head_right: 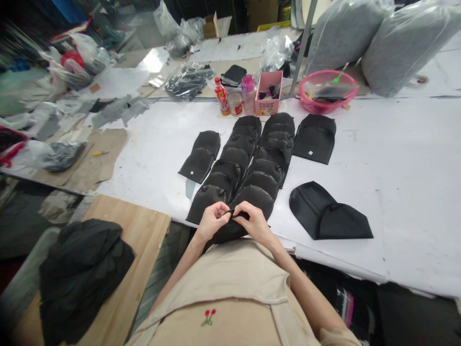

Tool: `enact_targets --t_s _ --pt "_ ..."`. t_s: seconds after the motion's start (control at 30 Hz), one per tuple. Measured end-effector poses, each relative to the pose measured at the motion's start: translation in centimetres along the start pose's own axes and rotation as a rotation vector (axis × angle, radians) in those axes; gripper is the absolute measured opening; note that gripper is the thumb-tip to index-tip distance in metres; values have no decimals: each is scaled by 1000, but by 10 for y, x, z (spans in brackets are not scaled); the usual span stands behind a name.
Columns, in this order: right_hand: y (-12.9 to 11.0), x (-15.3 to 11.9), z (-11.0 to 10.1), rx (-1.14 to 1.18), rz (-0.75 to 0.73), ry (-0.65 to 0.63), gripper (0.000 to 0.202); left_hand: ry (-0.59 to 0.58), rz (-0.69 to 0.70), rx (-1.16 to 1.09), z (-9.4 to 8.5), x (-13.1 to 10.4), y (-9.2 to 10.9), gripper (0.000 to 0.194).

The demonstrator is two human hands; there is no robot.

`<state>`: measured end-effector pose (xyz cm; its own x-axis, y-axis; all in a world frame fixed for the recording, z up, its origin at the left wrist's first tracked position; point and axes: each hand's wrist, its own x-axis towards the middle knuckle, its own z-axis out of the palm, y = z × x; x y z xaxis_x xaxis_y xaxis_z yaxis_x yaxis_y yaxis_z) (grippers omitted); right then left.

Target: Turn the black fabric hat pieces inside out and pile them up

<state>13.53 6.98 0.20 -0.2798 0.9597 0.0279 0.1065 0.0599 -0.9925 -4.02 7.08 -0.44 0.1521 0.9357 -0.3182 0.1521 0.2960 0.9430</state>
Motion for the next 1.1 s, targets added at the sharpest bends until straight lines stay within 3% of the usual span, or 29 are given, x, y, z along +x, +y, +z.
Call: enact_targets --t_s 0.13,0.27,0.5,0.8,1.1 --pt "-2 2 -4 43 95 -72 11 14 -15 6 1 -1 -1 16" --pt "-3 6 -4 75 187 -44 13 22 -3 42 4 -2 -1 14" --pt "-1 6 -1 -38 152 -60 16 7 8 76 5 -5 1 14" --pt "-1 4 9 -29 199 51 14 28 -25 53 6 -7 0 12" --pt "-6 4 7 -40 185 -54 19 6 -42 16 4 -9 -1 10"
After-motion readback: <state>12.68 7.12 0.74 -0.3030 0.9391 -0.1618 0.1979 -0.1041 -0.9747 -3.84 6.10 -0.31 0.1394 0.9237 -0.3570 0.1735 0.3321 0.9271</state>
